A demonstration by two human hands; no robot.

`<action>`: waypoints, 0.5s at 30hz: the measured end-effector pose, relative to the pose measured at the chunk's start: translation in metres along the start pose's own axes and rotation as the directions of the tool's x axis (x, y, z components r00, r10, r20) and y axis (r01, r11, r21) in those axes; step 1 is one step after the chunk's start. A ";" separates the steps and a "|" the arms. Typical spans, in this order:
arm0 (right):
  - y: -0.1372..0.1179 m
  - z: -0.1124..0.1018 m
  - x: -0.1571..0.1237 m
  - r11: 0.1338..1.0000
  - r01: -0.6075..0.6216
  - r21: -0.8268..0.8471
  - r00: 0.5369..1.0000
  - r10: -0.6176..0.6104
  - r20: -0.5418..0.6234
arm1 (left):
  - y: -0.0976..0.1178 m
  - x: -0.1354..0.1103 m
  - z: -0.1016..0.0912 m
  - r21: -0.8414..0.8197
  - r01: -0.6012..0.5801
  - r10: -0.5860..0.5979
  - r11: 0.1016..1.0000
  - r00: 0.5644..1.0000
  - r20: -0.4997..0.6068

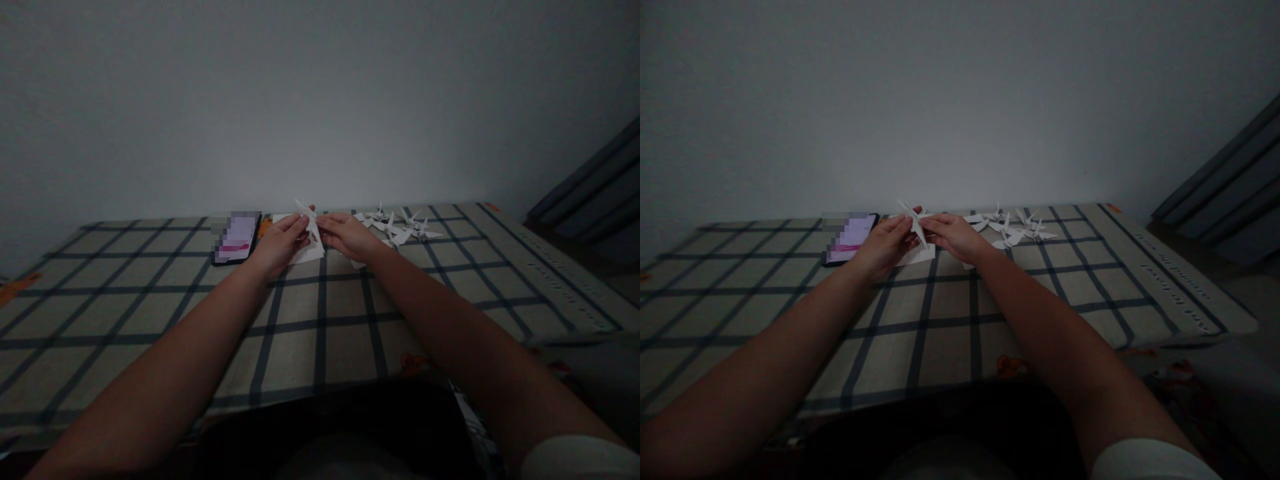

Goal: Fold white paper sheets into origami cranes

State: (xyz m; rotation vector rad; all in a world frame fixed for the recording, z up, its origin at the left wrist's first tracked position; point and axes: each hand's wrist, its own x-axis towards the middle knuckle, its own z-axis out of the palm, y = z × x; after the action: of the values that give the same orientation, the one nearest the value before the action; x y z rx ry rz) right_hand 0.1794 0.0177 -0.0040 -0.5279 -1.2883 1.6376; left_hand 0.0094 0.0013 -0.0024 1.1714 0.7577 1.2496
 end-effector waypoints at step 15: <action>0.006 0.002 0.005 0.888 0.258 -0.380 0.942 -0.319 -0.105 | 0.004 -0.005 0.001 0.667 -0.305 0.504 0.680 0.855 -0.123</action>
State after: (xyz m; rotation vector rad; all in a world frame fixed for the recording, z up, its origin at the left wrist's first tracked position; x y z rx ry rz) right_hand 0.1727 0.0211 -0.0072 -0.6426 -1.4737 1.0898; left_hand 0.0080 -0.0040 0.0011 1.8016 1.2552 1.6381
